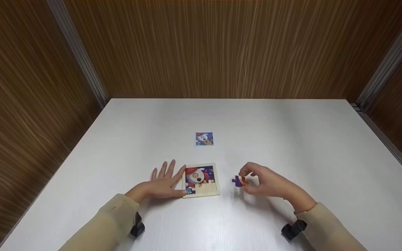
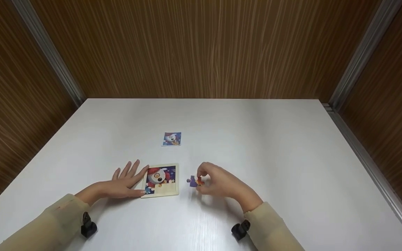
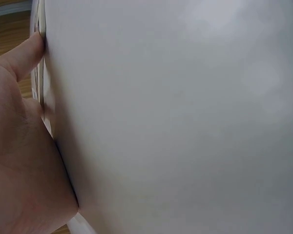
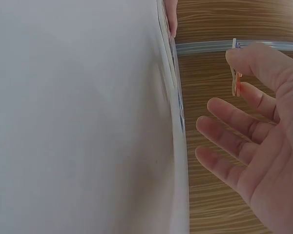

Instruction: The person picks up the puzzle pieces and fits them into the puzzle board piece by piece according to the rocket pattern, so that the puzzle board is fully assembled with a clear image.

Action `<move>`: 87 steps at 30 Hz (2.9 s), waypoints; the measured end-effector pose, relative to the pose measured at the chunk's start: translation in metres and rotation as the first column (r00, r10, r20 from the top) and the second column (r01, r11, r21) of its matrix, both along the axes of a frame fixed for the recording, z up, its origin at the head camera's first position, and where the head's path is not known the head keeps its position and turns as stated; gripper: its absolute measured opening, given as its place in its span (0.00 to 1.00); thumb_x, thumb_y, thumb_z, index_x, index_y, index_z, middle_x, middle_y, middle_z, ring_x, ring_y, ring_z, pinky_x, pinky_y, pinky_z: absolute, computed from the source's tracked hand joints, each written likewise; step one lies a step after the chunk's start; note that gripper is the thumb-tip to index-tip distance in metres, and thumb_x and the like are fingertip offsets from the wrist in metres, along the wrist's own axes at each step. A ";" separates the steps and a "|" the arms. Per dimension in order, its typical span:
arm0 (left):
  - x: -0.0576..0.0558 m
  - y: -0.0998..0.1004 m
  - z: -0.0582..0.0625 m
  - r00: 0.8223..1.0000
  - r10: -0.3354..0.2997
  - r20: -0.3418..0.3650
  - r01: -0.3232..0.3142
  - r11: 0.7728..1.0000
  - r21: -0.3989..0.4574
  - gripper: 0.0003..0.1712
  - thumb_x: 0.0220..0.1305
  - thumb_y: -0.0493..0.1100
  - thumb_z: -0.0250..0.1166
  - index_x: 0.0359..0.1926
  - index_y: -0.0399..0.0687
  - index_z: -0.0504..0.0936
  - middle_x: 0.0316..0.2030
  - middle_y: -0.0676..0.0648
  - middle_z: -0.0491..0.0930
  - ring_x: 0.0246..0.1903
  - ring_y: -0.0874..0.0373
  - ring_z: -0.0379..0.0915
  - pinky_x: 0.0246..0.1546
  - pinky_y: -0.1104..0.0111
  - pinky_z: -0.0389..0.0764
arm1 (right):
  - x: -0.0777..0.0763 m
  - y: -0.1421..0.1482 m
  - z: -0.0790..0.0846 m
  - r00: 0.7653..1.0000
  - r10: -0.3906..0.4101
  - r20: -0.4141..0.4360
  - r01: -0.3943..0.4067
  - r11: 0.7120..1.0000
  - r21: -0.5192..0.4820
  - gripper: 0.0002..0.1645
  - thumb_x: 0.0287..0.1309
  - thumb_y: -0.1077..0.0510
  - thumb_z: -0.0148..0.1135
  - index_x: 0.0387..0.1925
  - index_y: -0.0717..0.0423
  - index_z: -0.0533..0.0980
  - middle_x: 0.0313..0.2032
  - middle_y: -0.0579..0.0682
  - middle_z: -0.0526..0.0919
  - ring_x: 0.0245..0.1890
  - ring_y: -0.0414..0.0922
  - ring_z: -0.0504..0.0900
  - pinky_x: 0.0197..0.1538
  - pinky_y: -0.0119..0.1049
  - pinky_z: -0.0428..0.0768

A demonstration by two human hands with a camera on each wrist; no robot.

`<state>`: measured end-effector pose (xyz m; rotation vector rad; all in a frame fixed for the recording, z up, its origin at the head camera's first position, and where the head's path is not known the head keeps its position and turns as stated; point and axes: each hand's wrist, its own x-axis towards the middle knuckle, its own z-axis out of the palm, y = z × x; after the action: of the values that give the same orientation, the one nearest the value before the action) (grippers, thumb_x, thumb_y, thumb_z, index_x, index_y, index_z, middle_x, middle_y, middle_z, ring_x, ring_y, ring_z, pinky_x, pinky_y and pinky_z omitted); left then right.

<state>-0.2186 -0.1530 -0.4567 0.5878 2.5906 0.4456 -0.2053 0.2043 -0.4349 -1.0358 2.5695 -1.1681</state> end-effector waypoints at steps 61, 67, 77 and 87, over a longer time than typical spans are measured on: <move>0.001 -0.001 0.002 1.000 0.003 -0.016 -0.003 1.000 -0.024 0.52 0.57 0.73 0.49 0.73 0.58 0.38 0.70 0.39 0.22 0.67 0.42 0.13 0.61 0.43 0.23 | -0.033 -0.106 -0.012 0.987 0.034 -0.154 0.008 0.966 0.260 0.16 0.43 0.54 0.71 0.33 0.55 0.75 0.35 0.44 0.71 0.36 0.42 0.67 0.40 0.35 0.72; 0.002 0.002 0.002 1.000 0.001 -0.011 -0.002 1.000 -0.026 0.52 0.57 0.73 0.49 0.73 0.58 0.37 0.70 0.39 0.22 0.67 0.41 0.12 0.60 0.43 0.23 | -0.031 -0.108 -0.012 0.985 0.035 -0.171 0.015 0.959 0.282 0.16 0.44 0.52 0.71 0.32 0.54 0.75 0.36 0.44 0.71 0.37 0.43 0.66 0.42 0.38 0.69; 0.002 0.004 0.005 1.000 -0.011 -0.020 0.011 1.000 -0.020 0.52 0.57 0.73 0.49 0.73 0.58 0.37 0.70 0.38 0.22 0.67 0.40 0.14 0.60 0.43 0.24 | -0.028 -0.105 -0.011 0.991 0.047 -0.128 -0.002 0.943 0.331 0.13 0.46 0.51 0.71 0.32 0.51 0.76 0.43 0.45 0.69 0.42 0.43 0.65 0.45 0.40 0.68; 0.003 0.006 0.004 1.000 -0.007 -0.014 0.007 1.000 -0.014 0.52 0.57 0.72 0.50 0.73 0.58 0.37 0.70 0.39 0.22 0.67 0.41 0.13 0.60 0.43 0.23 | -0.026 -0.101 -0.011 0.993 0.078 -0.093 -0.047 0.954 0.297 0.14 0.46 0.51 0.72 0.32 0.52 0.78 0.47 0.48 0.71 0.46 0.46 0.66 0.50 0.44 0.68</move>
<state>-0.2160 -0.1473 -0.4530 0.5969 2.6025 0.4229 -0.2313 0.1030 -0.4460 -1.1224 2.6584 -0.7025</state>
